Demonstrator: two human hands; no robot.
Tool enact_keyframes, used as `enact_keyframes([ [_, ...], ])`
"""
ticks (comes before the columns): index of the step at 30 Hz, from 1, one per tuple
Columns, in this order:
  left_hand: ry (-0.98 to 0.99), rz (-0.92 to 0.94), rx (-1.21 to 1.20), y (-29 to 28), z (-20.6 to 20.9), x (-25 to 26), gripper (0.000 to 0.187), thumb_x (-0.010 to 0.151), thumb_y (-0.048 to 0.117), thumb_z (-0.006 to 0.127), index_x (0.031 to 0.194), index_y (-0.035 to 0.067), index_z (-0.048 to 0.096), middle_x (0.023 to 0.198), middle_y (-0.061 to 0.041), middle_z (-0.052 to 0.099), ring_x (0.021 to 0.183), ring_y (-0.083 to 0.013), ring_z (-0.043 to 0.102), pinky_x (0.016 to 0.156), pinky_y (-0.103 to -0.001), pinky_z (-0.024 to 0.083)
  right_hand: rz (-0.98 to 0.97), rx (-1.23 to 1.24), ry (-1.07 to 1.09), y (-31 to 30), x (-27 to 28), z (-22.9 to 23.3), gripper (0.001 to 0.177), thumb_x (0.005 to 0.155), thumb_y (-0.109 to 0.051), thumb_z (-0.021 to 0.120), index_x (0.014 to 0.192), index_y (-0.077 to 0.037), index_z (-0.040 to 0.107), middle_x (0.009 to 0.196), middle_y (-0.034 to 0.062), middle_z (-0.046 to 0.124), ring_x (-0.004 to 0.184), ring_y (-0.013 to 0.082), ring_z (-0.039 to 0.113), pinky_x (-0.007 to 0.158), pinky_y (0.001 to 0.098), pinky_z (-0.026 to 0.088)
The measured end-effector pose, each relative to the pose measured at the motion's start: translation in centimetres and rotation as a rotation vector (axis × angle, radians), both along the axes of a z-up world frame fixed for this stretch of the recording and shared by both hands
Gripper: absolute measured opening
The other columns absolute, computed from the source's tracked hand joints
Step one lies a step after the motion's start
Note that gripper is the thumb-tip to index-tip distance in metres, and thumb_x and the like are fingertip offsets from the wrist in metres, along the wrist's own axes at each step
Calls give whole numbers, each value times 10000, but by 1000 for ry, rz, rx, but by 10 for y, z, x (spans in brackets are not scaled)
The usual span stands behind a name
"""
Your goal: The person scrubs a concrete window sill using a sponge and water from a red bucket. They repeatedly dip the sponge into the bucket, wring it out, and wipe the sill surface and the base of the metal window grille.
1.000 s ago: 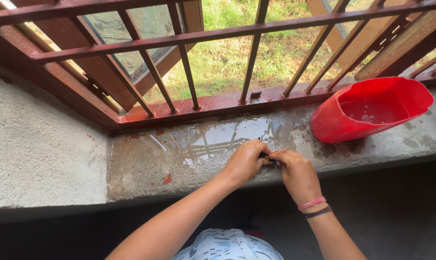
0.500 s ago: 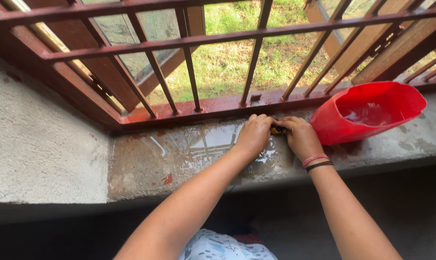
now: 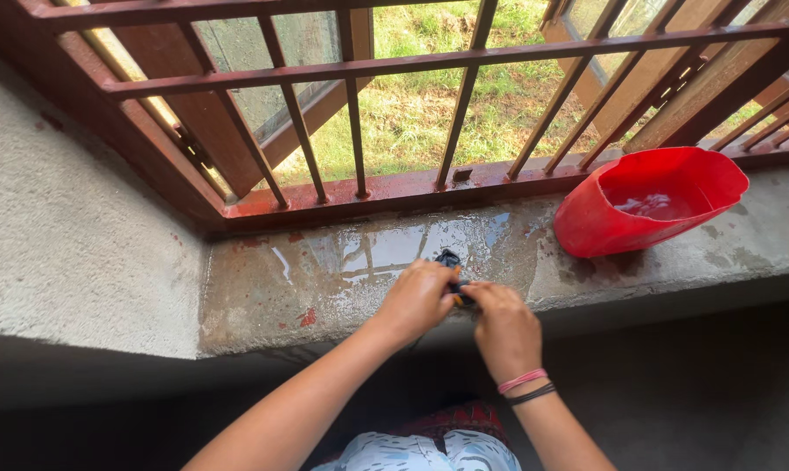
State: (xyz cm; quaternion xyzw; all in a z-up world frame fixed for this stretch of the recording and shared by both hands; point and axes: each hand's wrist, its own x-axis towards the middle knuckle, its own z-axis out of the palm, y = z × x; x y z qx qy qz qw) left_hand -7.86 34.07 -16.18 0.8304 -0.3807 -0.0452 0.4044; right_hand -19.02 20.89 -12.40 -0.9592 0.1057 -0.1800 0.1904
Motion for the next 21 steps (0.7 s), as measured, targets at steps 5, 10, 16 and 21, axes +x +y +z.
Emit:
enact_keyframes([
  [5,233,67,104,20,19,23,220,808,147,665,999,71,745,1015,-175,709,997,-344,690,927,-429,545,112,423,67,2,18,-7,327,867,0,603,1122,-127,765,1090,47,767,988,247,762,869,370,596],
  [10,1,85,-55,-16,15,64,319,820,174,724,1112,47,695,1164,-180,652,1168,-376,582,995,-466,486,155,399,-11,-41,78,-3,366,880,4,581,1196,-94,737,1158,90,750,1035,295,729,930,395,574],
  [16,-292,119,-22,-36,-21,75,417,838,98,668,1252,48,661,1206,-119,666,1158,-325,584,992,-446,460,302,-104,-134,-57,113,-23,446,731,-18,676,1175,-43,707,1179,170,709,1099,386,650,939,491,505],
  [21,-275,182,-73,-13,-19,60,253,839,82,666,1078,79,749,1093,-77,700,1094,-314,589,977,-458,453,130,-183,26,-29,100,-33,354,894,-8,590,1180,-162,731,1196,70,735,1086,300,698,943,417,564],
])
